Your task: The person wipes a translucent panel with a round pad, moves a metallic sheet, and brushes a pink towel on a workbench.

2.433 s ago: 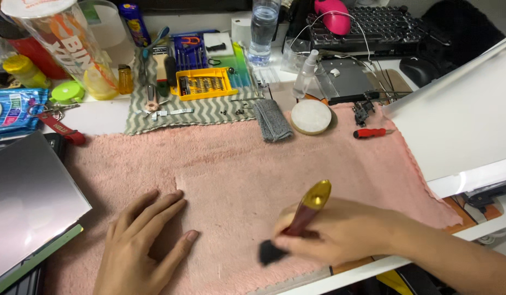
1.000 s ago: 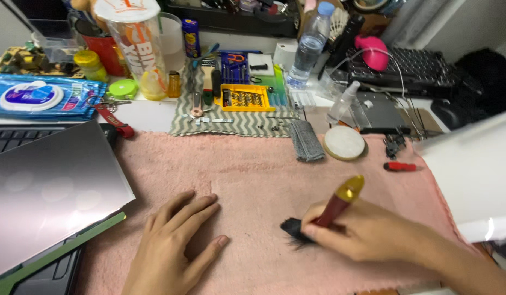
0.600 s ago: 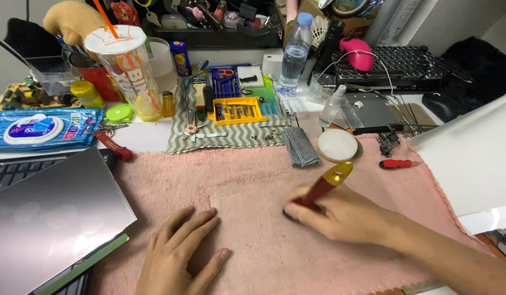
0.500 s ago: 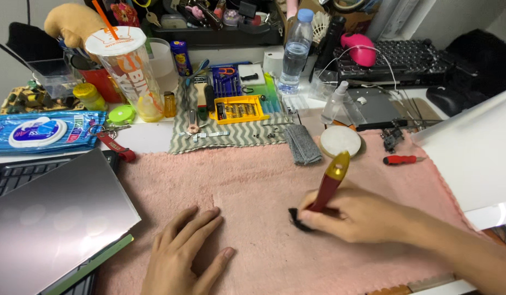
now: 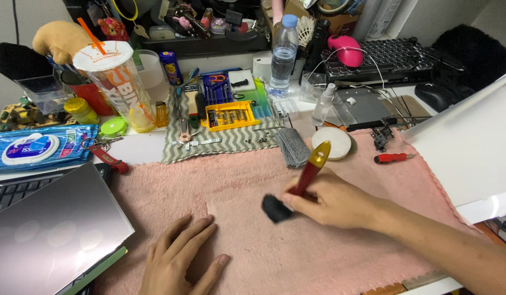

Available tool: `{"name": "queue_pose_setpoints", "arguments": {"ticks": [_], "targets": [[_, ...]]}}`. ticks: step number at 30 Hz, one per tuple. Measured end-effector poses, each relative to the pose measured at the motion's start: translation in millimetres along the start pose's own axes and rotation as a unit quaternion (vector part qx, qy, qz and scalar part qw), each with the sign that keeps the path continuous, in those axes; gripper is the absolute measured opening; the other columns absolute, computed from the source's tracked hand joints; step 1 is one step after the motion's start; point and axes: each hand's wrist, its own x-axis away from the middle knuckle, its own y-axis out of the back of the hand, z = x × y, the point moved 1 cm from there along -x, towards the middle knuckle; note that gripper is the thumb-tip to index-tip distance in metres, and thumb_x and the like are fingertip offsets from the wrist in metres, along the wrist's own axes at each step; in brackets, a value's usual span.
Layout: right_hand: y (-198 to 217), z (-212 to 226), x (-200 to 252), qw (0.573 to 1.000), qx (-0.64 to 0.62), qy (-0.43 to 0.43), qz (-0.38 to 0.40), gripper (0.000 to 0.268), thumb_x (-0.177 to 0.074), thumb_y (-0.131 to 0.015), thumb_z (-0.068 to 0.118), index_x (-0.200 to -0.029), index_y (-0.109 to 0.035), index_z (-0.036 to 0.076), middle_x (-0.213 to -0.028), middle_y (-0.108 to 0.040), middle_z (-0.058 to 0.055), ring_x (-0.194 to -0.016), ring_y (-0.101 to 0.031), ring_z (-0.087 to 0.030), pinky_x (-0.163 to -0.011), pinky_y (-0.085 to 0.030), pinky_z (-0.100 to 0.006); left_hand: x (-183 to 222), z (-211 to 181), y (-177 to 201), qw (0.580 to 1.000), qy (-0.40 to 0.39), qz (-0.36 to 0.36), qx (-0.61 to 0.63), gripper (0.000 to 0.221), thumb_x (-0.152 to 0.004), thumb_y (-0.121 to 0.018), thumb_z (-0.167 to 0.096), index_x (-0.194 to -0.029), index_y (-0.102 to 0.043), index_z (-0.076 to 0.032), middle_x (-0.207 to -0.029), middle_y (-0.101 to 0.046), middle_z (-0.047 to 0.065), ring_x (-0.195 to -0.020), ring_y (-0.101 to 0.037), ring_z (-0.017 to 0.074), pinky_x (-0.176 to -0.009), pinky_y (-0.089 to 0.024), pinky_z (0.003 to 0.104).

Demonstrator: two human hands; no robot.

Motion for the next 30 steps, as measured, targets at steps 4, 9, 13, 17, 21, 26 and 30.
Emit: {"name": "queue_pose_setpoints", "arguments": {"ticks": [4, 9, 13, 17, 21, 26, 30], "targets": [[12.7, -7.4, 2.9, 0.992, 0.114, -0.057, 0.025, 0.033, -0.116, -0.06, 0.037, -0.097, -0.079, 0.018, -0.091, -0.083, -0.001, -0.074, -0.072, -0.015, -0.079, -0.063, -0.032, 0.0, 1.1, -1.1, 1.0, 0.011, 0.016, -0.002, 0.074, -0.082, -0.091, -0.065, -0.15, -0.078, -0.039, -0.161, -0.073, -0.023, -0.155, -0.06, 0.0184, -0.113, -0.052, 0.048], [13.0, 3.8, -14.3, 0.987, 0.129, -0.064, -0.075, 0.046, -0.121, -0.057, 0.031, -0.082, -0.07, 0.011, -0.072, -0.072, -0.006, -0.062, -0.067, -0.018, -0.079, -0.055, -0.034, -1.0, -0.1, 0.2, 1.0, 0.011, 0.008, -0.006, 0.074, -0.081, -0.091, -0.066, -0.149, -0.078, -0.04, -0.161, -0.073, -0.023, -0.155, -0.06, 0.0182, -0.112, -0.053, 0.049], [3.7, 13.8, -8.3, 0.996, 0.066, 0.039, -0.044, 0.038, -0.12, -0.06, 0.026, -0.084, -0.065, 0.014, -0.07, -0.062, -0.003, -0.061, -0.057, -0.017, -0.07, -0.051, -0.036, -2.3, -5.2, 3.3, 1.0, 0.024, 0.016, -0.005, 0.07, -0.082, -0.089, -0.064, -0.147, -0.08, -0.039, -0.16, -0.074, -0.023, -0.154, -0.06, 0.0178, -0.111, -0.053, 0.048], [9.0, 11.1, 5.8, 0.983, 0.109, -0.086, 0.123, 0.043, -0.126, -0.053, 0.037, -0.088, -0.063, 0.019, -0.078, -0.065, 0.0, -0.067, -0.061, -0.012, -0.073, -0.066, -0.02, 0.0, -2.1, 1.3, 1.0, 0.019, 0.012, -0.014, 0.07, -0.083, -0.088, -0.066, -0.147, -0.079, -0.041, -0.161, -0.073, -0.023, -0.154, -0.06, 0.0166, -0.112, -0.051, 0.048], [25.8, -3.5, -2.5, 0.976, 0.171, -0.123, 0.06, 0.043, -0.124, -0.052, 0.034, -0.093, -0.076, 0.016, -0.072, -0.074, 0.001, -0.054, -0.064, -0.01, -0.048, -0.055, -0.015, -0.3, -2.7, 4.0, 1.0, 0.012, 0.016, -0.004, 0.067, -0.084, -0.088, -0.065, -0.145, -0.08, -0.04, -0.161, -0.074, -0.021, -0.153, -0.061, 0.0189, -0.112, -0.05, 0.05], [14.4, -10.7, -22.2, 0.993, 0.052, -0.036, -0.096, 0.036, -0.117, -0.058, 0.032, -0.124, -0.086, 0.01, -0.105, -0.092, -0.011, -0.079, -0.086, -0.02, -0.069, -0.072, -0.023, -0.7, -3.7, 3.2, 1.0, 0.016, 0.01, -0.003, 0.068, -0.083, -0.089, -0.063, -0.146, -0.08, -0.039, -0.16, -0.074, -0.022, -0.154, -0.06, 0.0175, -0.115, -0.05, 0.047], [16.5, -7.8, -9.0, 0.991, 0.06, 0.08, -0.092, 0.041, -0.117, -0.056, 0.032, -0.124, -0.088, 0.007, -0.046, -0.067, -0.002, -0.046, -0.081, -0.019, -0.147, -0.011, -0.057, -0.1, 0.4, 0.7, 1.0, 0.001, 0.0, -0.013, 0.072, -0.081, -0.09, -0.064, -0.147, -0.079, -0.037, -0.16, -0.074, -0.021, -0.153, -0.062, 0.0186, -0.115, -0.051, 0.045]]}}
